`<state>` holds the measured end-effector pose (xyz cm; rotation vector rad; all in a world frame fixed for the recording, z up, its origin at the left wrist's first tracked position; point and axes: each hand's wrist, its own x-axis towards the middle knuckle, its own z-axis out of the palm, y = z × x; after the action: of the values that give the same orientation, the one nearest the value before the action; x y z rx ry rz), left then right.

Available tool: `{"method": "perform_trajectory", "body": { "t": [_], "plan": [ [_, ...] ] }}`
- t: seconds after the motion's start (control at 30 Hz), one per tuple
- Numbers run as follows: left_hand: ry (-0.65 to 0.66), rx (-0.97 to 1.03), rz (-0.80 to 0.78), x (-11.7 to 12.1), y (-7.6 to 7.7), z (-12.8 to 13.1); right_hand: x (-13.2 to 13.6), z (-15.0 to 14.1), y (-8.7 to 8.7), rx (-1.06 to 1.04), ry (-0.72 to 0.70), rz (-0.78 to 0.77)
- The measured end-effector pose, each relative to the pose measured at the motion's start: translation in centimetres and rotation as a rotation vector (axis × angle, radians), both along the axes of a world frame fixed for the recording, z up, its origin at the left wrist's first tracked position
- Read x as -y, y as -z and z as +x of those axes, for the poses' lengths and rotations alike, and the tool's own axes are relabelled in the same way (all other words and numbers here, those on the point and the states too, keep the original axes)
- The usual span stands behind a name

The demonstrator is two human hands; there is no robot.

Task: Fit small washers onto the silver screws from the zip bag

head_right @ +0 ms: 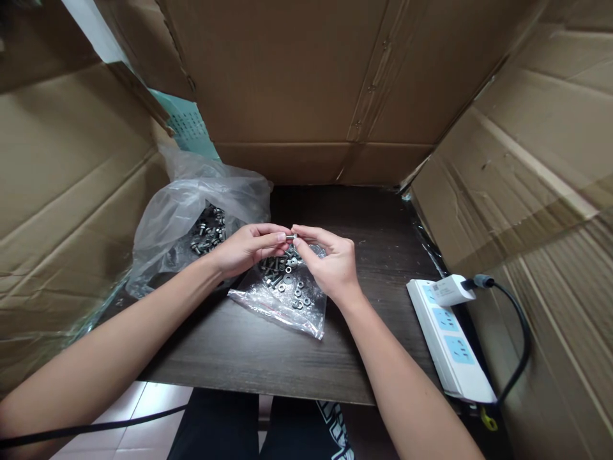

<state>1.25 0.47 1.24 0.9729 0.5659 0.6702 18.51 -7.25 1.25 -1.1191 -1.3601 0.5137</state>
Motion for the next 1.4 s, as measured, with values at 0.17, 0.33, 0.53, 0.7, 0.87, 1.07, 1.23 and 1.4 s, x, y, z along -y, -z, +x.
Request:
{"method": "perform_trajectory", "body": {
  "t": [0.17, 0.33, 0.53, 0.7, 0.87, 1.07, 1.23, 1.4],
  "plan": [
    [0.025, 0.018, -0.043, -0.1, 0.0, 0.0, 0.0, -0.4, 0.3, -0.018, 0.024, 0.011],
    [0.028, 0.006, -0.065, 0.0, -0.1, 0.1, 0.1, -0.6, 0.2, 0.0, 0.022, 0.071],
    [0.006, 0.007, -0.004, 0.0, 0.0, 0.1, -0.1, -0.3, 0.0, -0.007, -0.006, 0.024],
    [-0.013, -0.019, 0.133, -0.1, 0.3, 0.1, -0.1, 0.1, 0.1, 0.011, -0.021, -0.113],
    [-0.015, -0.06, 0.289, -0.2, 0.4, 0.0, 0.0, 0.2, 0.1, 0.081, -0.036, -0.164],
    [-0.039, -0.114, 0.39, 0.0, 0.3, 0.0, -0.2, 0.7, 0.1, -0.021, -0.153, -0.306],
    [-0.086, -0.116, 0.529, 0.1, 0.6, 0.3, -0.4, 0.6, 0.4, 0.037, -0.128, -0.358],
    [-0.126, -0.128, 0.586, 0.2, 1.0, 0.4, -0.4, 0.3, 0.2, -0.014, -0.212, -0.382]
  ]
}}
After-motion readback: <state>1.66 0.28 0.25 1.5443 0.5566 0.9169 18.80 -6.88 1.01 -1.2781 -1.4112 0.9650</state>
